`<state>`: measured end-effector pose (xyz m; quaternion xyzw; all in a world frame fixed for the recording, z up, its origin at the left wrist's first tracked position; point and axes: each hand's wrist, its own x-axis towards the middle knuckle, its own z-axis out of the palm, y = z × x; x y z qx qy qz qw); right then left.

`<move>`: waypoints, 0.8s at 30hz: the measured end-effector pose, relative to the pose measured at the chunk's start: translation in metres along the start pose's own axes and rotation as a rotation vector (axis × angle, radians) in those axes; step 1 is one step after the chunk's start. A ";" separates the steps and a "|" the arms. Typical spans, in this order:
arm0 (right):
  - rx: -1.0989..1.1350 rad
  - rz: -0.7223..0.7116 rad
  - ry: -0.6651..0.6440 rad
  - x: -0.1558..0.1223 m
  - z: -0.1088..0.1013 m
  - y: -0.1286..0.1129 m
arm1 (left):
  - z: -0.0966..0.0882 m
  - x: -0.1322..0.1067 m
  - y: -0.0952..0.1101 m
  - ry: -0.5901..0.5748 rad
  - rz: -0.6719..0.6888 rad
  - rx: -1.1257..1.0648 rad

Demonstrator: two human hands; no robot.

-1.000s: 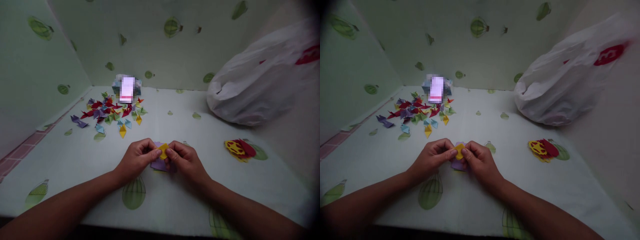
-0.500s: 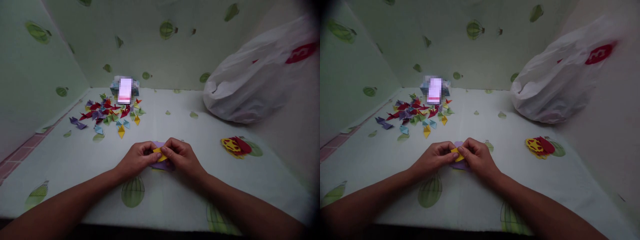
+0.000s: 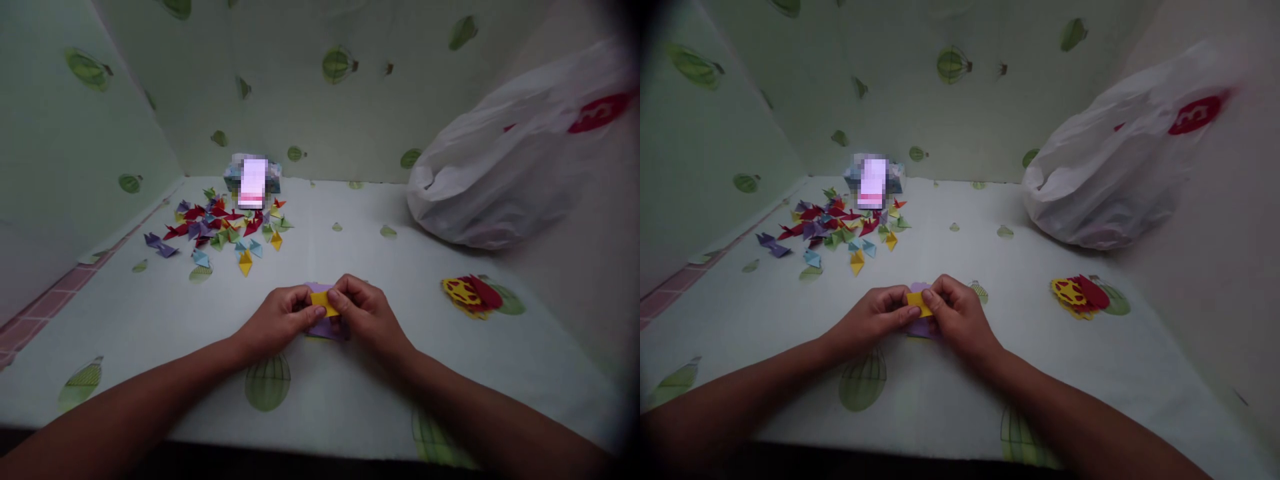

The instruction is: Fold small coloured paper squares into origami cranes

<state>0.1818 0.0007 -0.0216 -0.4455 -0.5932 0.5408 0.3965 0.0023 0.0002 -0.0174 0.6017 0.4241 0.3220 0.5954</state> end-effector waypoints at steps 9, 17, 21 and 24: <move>-0.111 -0.075 -0.002 0.001 0.000 0.000 | -0.002 0.000 0.002 0.020 0.029 0.059; -0.015 -0.028 -0.111 0.004 -0.001 -0.001 | -0.003 0.001 -0.003 0.190 0.061 0.119; -0.019 -0.029 -0.123 0.005 -0.003 0.000 | -0.005 0.001 -0.004 0.180 0.099 0.086; -0.085 -0.063 -0.158 0.005 -0.005 -0.001 | -0.007 0.001 0.000 0.174 0.103 0.063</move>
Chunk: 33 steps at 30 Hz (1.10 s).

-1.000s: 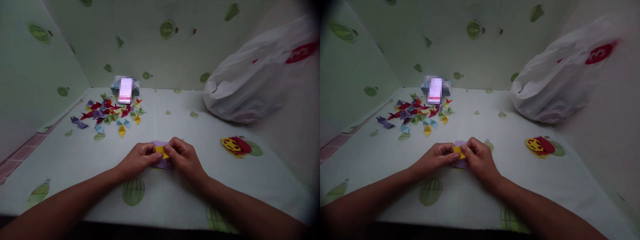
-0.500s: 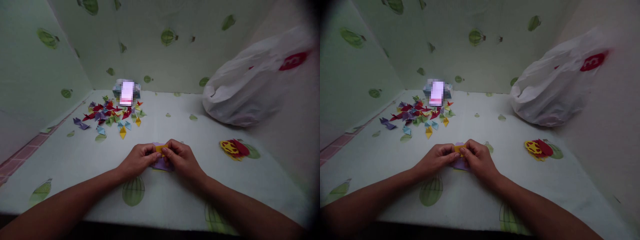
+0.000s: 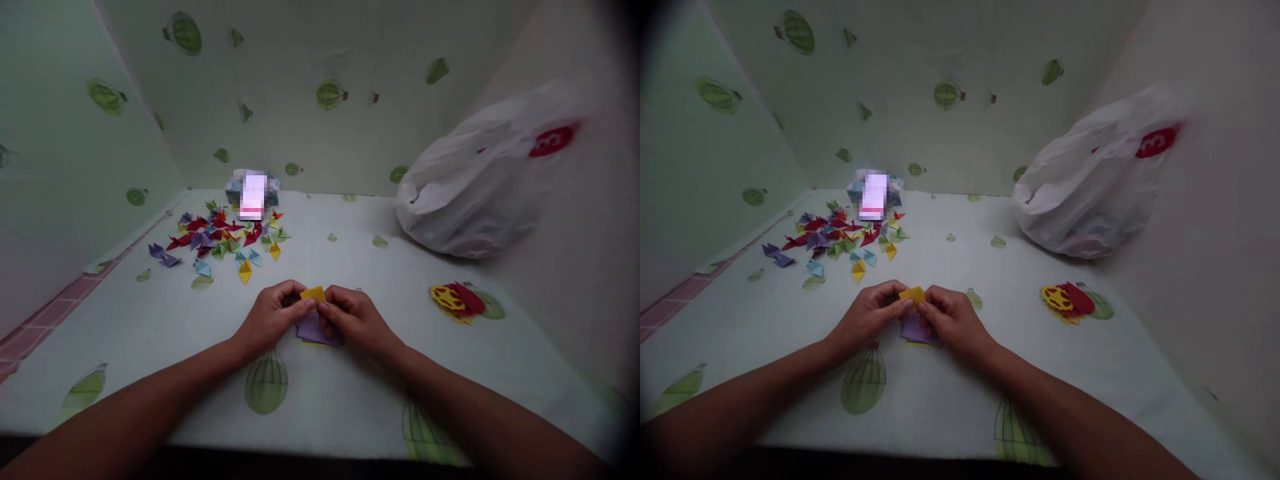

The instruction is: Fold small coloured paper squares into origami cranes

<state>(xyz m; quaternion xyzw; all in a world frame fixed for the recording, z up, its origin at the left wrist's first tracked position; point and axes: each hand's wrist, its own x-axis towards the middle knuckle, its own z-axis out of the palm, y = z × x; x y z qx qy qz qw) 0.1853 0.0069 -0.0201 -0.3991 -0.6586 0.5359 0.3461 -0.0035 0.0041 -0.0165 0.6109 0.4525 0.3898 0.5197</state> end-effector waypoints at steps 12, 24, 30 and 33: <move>0.103 0.025 0.112 0.003 -0.001 0.001 | 0.000 0.001 0.002 0.017 -0.052 -0.075; -0.038 -0.036 -0.035 0.000 0.004 -0.003 | 0.003 -0.002 0.001 0.013 0.007 -0.060; -0.029 -0.032 -0.021 0.000 0.007 -0.003 | 0.006 -0.005 0.001 0.044 0.023 -0.054; -0.073 -0.067 -0.038 -0.002 0.009 -0.005 | 0.006 -0.006 0.003 0.037 -0.008 -0.067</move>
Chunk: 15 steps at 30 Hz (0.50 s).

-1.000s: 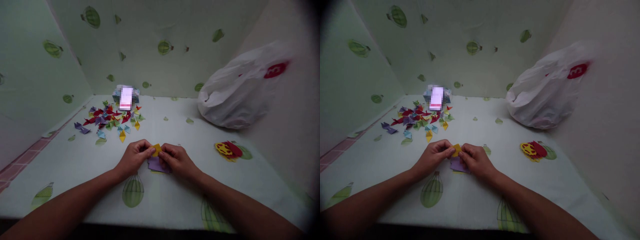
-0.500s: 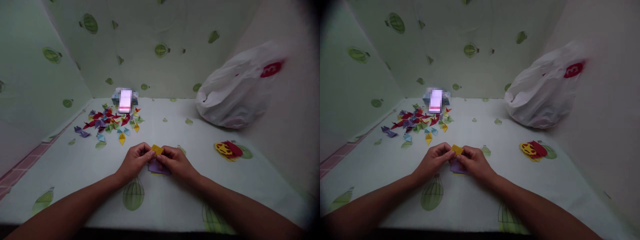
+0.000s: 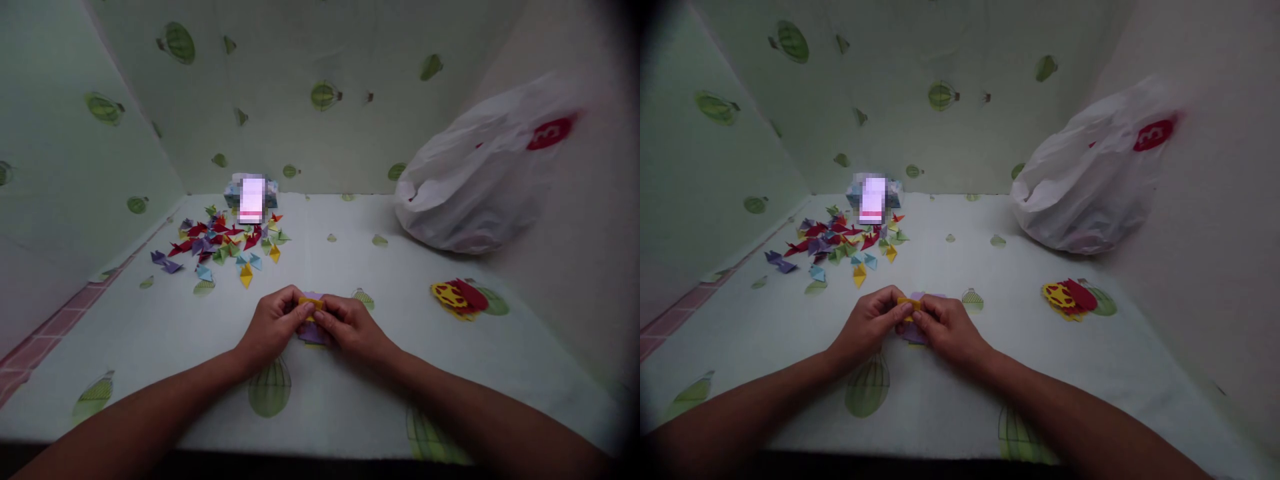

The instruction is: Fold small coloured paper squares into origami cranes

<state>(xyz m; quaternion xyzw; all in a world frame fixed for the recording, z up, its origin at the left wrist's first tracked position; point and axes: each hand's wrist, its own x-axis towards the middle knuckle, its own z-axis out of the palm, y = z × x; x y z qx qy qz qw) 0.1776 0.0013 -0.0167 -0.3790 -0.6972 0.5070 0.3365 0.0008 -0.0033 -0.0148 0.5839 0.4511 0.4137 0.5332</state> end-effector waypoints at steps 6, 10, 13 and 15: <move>-0.030 0.030 0.016 -0.002 0.003 0.001 | 0.000 -0.003 0.002 0.043 -0.008 0.036; 0.094 0.091 0.057 -0.002 0.004 0.004 | 0.002 -0.005 0.000 0.043 0.018 0.069; 0.138 0.113 0.034 -0.002 0.003 0.004 | 0.002 -0.005 -0.002 0.030 0.028 0.092; 0.053 0.085 0.062 -0.002 0.001 0.004 | 0.002 -0.004 -0.003 0.010 0.028 0.107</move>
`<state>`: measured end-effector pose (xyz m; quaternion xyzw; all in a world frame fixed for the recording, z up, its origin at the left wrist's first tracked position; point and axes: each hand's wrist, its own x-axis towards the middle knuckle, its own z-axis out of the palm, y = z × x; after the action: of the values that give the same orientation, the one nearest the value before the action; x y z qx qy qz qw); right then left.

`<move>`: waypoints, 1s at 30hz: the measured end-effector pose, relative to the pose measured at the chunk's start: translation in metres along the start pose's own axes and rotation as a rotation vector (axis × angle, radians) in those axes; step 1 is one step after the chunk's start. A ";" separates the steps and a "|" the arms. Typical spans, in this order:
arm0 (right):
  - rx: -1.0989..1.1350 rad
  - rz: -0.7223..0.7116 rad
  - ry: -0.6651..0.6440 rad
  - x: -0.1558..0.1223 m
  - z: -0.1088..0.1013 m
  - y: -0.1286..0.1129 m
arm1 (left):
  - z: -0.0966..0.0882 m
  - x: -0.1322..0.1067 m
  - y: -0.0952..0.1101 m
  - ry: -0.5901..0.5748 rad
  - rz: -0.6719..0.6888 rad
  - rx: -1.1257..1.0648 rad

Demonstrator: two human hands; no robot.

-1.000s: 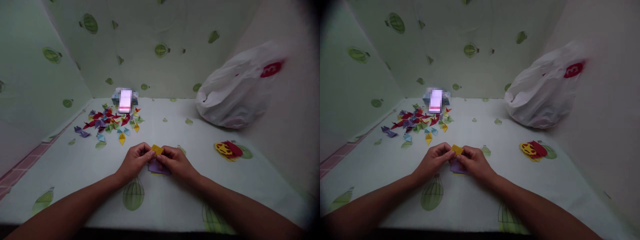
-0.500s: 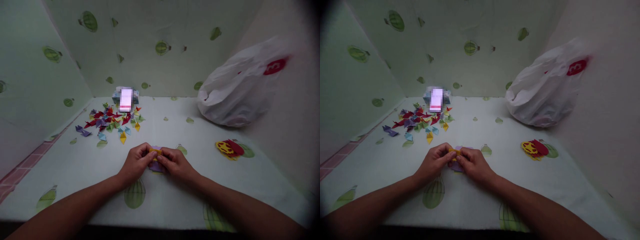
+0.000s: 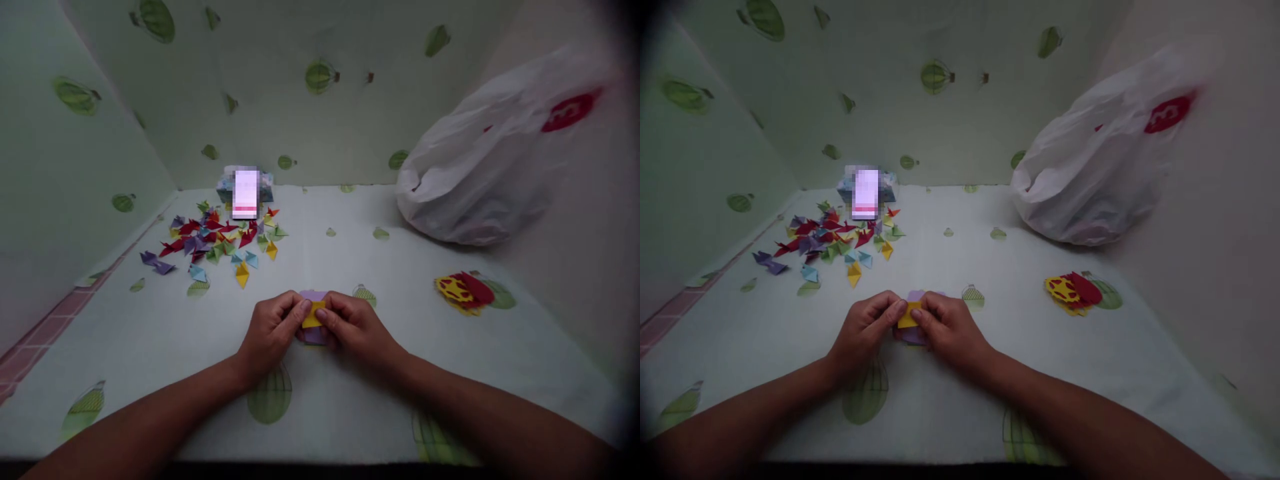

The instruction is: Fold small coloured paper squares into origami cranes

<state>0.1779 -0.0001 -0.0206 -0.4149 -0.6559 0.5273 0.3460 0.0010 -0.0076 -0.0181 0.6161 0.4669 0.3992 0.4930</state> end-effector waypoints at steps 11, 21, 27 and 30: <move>0.112 0.047 0.033 0.001 -0.002 0.005 | -0.001 0.006 -0.004 -0.114 -0.068 -0.082; 0.228 0.075 0.042 0.002 -0.003 0.002 | -0.003 0.008 -0.007 -0.032 -0.047 -0.086; 0.257 0.041 0.046 0.001 -0.003 0.000 | -0.003 0.009 -0.010 -0.087 -0.048 -0.141; 0.241 0.031 0.020 0.001 -0.003 0.000 | -0.004 0.009 -0.011 -0.029 -0.014 -0.142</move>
<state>0.1800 0.0022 -0.0201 -0.3857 -0.5778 0.6035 0.3914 -0.0023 0.0028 -0.0276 0.5820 0.4346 0.4190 0.5449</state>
